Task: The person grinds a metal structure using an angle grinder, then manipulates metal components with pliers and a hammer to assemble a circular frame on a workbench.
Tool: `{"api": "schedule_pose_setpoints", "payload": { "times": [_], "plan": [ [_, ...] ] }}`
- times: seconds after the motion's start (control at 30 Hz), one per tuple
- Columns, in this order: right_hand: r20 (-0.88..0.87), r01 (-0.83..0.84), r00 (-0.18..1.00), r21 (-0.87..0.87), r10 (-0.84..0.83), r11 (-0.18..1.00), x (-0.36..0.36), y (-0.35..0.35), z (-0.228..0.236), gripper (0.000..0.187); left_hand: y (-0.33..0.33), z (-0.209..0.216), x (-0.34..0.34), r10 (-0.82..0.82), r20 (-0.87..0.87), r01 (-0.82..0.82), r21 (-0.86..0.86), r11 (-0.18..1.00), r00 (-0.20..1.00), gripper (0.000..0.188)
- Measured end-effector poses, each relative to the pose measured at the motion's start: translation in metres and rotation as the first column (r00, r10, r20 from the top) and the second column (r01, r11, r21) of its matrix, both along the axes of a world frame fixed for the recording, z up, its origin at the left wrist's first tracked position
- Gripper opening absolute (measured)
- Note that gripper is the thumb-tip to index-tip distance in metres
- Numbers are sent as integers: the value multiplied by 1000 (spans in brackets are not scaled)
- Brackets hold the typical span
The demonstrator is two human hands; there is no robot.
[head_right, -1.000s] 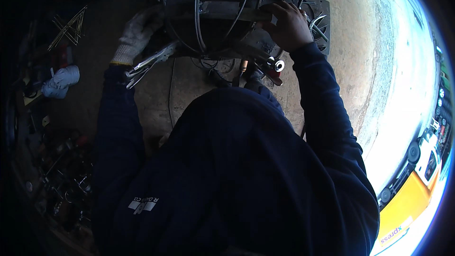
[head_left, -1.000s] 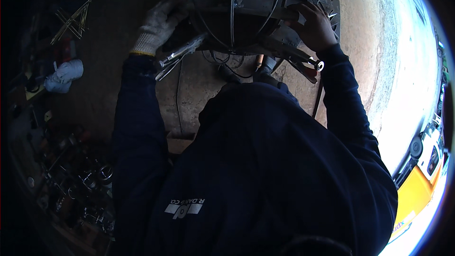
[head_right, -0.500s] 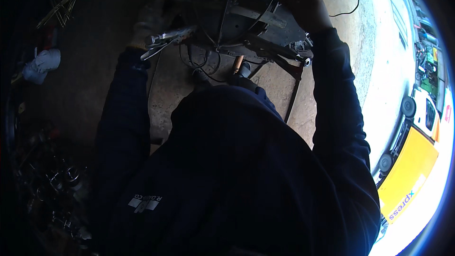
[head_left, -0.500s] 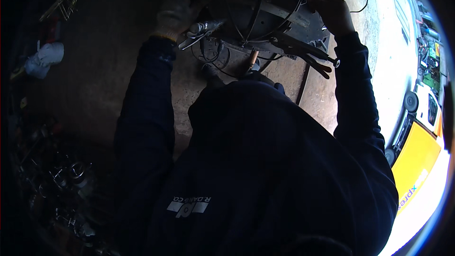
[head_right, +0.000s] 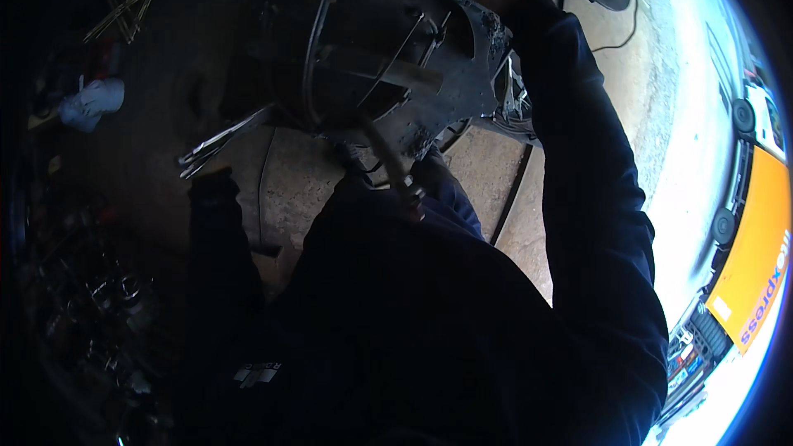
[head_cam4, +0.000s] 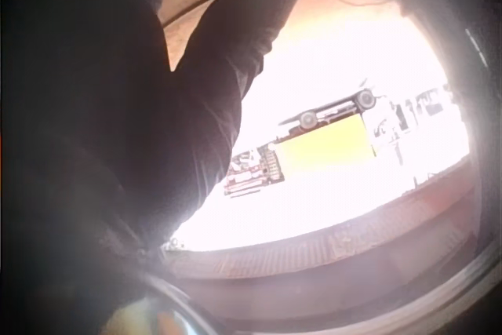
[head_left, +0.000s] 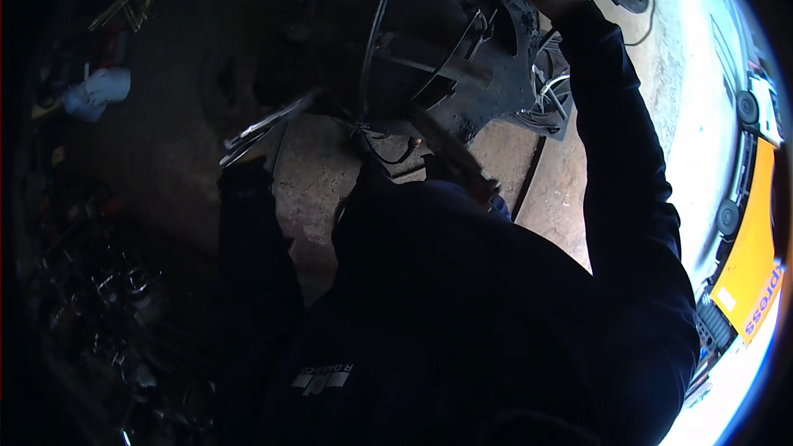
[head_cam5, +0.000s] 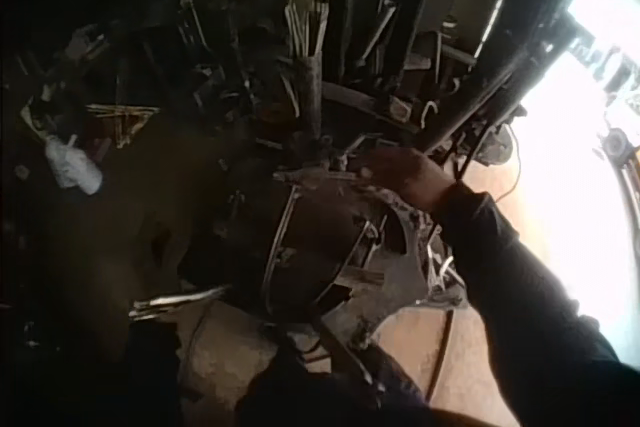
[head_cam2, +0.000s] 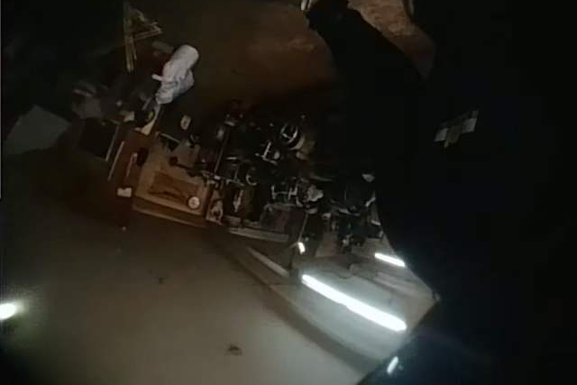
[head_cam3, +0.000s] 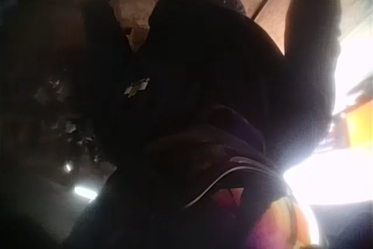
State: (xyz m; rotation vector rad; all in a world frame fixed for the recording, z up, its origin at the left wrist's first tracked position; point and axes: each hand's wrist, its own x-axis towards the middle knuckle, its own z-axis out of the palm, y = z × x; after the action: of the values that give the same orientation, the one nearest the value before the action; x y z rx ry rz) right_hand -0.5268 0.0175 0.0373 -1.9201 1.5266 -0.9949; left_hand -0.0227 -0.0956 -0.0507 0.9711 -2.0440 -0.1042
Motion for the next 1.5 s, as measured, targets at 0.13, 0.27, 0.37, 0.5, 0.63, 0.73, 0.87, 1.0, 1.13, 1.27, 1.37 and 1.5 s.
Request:
{"api": "schedule_pose_setpoints", "payload": {
  "times": [0.13, 0.27, 0.37, 0.5, 0.63, 0.73, 0.87, 1.0, 1.13, 1.27, 1.37, 1.5],
  "plan": [
    [370, -365, 903, 390, 219, 846, 44, -45, 16, 40, 92, -11, 64, 255, 71, -264, 198, 944, 964, 39],
    [459, -658, 745, 391, 483, 643, 61, -84, -11, 42, 188, 5, 65, 525, -513, 123, 785, 607, 679, 35],
    [477, -790, 612, 387, 630, 475, 84, -103, -31, 44, 247, 38, 47, 61, 709, -250, 166, 954, 703, 34],
    [157, -789, 560, 401, 814, 465, 114, -105, -20, 54, 337, 33, 52, 70, 765, -419, 272, 867, 641, 37],
    [119, -827, 483, 387, 868, 407, 130, -108, -27, 66, 423, 16, 42, 553, 335, -442, 894, 68, 763, 40],
    [104, -843, 498, 292, 861, 452, 133, -106, -39, 63, 457, 12, 32, 442, 456, -505, 863, -6, 773, 43],
    [226, -868, 470, 294, 853, 400, 145, -103, -31, 59, 484, -17, 34, 443, 469, -478, 873, -99, 764, 46],
    [278, -850, 491, 361, 826, 384, 131, -111, -60, 72, 381, 46, -44, 596, 344, -279, 939, -201, 726, 47],
    [462, -861, 479, 414, 746, 297, 133, -104, -33, 69, 423, 10, -13, 641, 250, -264, 961, -76, 725, 50],
    [204, -857, 467, 342, 860, 384, 147, -105, -39, 64, 427, -1, -2, 548, 288, -338, 941, -12, 785, 52],
    [330, -870, 474, 319, 816, 377, 142, -101, -41, 62, 422, 7, -6, 461, 337, -420, 903, 88, 821, 53],
    [233, -859, 485, 306, 843, 410, 141, -101, -36, 59, 420, 16, -17, 601, 273, -302, 952, -55, 751, 55]
  ]
}}
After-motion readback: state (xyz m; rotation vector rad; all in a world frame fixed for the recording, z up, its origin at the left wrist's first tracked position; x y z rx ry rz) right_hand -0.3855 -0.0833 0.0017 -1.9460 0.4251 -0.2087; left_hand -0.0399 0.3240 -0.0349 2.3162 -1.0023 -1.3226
